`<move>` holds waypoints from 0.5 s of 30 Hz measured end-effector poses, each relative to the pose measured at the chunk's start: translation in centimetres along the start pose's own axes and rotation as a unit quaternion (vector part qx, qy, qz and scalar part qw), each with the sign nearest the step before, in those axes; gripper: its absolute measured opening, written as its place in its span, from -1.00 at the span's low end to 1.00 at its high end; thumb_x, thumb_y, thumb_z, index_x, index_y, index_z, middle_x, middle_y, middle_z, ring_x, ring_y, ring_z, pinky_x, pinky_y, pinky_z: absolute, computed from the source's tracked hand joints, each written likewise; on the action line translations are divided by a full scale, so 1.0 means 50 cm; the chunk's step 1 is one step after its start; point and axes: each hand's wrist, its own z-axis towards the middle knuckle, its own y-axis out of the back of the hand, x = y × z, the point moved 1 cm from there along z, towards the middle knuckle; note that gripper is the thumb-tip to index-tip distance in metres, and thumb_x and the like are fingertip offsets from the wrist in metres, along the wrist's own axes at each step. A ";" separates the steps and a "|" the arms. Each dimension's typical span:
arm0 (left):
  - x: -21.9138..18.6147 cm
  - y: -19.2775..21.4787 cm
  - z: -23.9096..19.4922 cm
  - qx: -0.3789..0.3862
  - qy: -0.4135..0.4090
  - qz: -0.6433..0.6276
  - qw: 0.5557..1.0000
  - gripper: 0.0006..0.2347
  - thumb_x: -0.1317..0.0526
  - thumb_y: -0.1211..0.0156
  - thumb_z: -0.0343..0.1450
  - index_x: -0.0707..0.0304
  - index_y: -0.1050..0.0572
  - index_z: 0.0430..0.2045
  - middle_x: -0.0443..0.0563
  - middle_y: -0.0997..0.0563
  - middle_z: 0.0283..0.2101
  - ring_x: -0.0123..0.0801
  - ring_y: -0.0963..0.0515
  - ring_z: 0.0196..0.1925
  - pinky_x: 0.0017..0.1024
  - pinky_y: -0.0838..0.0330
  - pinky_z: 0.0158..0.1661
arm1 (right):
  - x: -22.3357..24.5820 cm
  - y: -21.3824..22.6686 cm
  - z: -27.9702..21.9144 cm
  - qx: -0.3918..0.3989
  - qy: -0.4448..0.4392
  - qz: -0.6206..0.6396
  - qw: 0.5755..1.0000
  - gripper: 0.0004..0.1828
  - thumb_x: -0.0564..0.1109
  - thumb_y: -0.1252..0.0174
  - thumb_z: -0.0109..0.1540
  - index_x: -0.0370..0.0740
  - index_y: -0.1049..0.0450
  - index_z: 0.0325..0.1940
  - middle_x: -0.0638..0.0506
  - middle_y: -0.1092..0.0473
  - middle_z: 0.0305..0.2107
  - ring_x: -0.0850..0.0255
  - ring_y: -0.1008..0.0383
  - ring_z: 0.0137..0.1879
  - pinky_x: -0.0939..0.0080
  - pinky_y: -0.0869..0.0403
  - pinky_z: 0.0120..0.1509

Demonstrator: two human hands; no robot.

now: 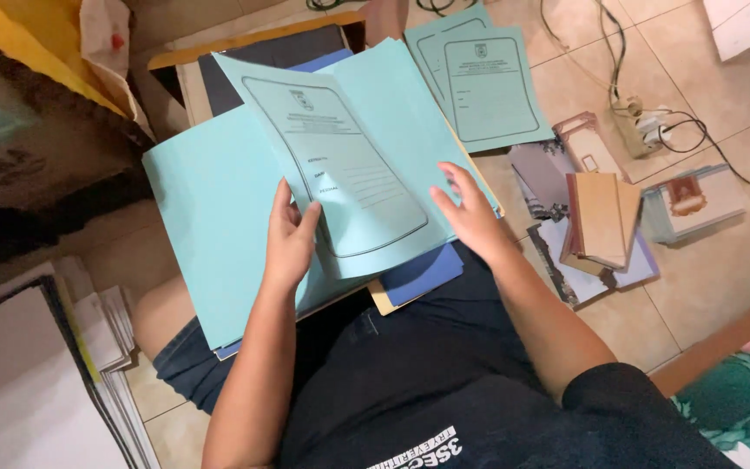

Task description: A person is sitting on the floor, picking up blue folders, opening them, and smoothing them flat with their hands.

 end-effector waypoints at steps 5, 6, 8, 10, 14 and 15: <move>-0.119 -0.022 -0.009 0.064 -0.099 -0.089 0.989 -0.57 0.42 0.01 0.55 0.24 -0.23 0.36 0.03 -0.58 0.14 -0.43 -0.50 0.14 -0.18 -0.37 0.27 | -0.077 -0.048 -0.003 0.138 -0.279 0.412 0.857 -0.33 0.17 -0.09 0.38 -0.15 -0.19 0.49 -0.21 -0.39 0.21 -0.02 -0.44 0.27 -0.27 -0.43 0.30; -0.121 -0.019 -0.007 0.063 -0.097 -0.089 0.989 -0.57 0.42 0.01 0.55 0.24 -0.23 0.36 0.03 -0.58 0.14 -0.43 -0.50 0.14 -0.18 -0.37 0.27 | -0.050 -0.054 -0.014 0.139 -0.280 0.411 0.856 -0.33 0.17 -0.09 0.38 -0.15 -0.19 0.49 -0.21 -0.39 0.21 -0.02 -0.44 0.27 -0.27 -0.43 0.30; -0.126 -0.015 -0.003 0.088 -0.115 -0.104 0.984 -0.60 0.42 -0.04 0.53 0.28 -0.30 0.31 0.02 -0.60 0.06 -0.41 -0.53 0.07 -0.18 -0.41 0.22 | 0.001 -0.065 -0.034 0.146 -0.299 0.422 0.843 -0.46 0.04 -0.24 0.30 -0.18 -0.43 0.33 -0.05 -0.47 0.12 0.19 -0.44 0.18 0.01 -0.43 0.34; -0.141 -0.001 -0.004 0.085 -0.112 -0.084 0.987 -0.63 0.44 -0.06 0.51 0.27 -0.35 0.26 0.00 -0.61 -0.03 -0.43 -0.53 -0.02 -0.22 -0.45 0.14 | -0.028 -0.057 -0.012 0.079 -0.251 0.453 0.852 -0.38 -0.08 -0.27 0.28 -0.26 -0.30 0.39 -0.12 -0.43 0.16 0.11 -0.44 0.21 -0.05 -0.42 0.36; -0.121 0.030 0.015 0.094 -0.038 0.032 0.994 -0.71 0.39 -0.01 0.50 0.16 -0.52 0.09 0.00 -0.61 -0.42 -0.39 -0.53 -0.56 -0.36 -0.56 -0.24 | -0.098 0.034 0.040 0.027 -0.036 0.280 0.959 -0.34 -0.26 -0.13 0.38 -0.41 -0.06 0.52 -0.32 -0.07 0.44 0.00 -0.12 0.50 -0.07 -0.23 0.53; -0.114 0.038 0.016 0.082 -0.032 0.035 0.995 -0.71 0.39 -0.01 0.50 0.16 -0.52 0.09 0.00 -0.61 -0.42 -0.39 -0.53 -0.56 -0.36 -0.56 -0.24 | -0.108 0.043 0.044 0.039 -0.038 0.286 0.957 -0.34 -0.26 -0.13 0.38 -0.41 -0.06 0.52 -0.32 -0.07 0.44 0.00 -0.12 0.50 -0.07 -0.23 0.53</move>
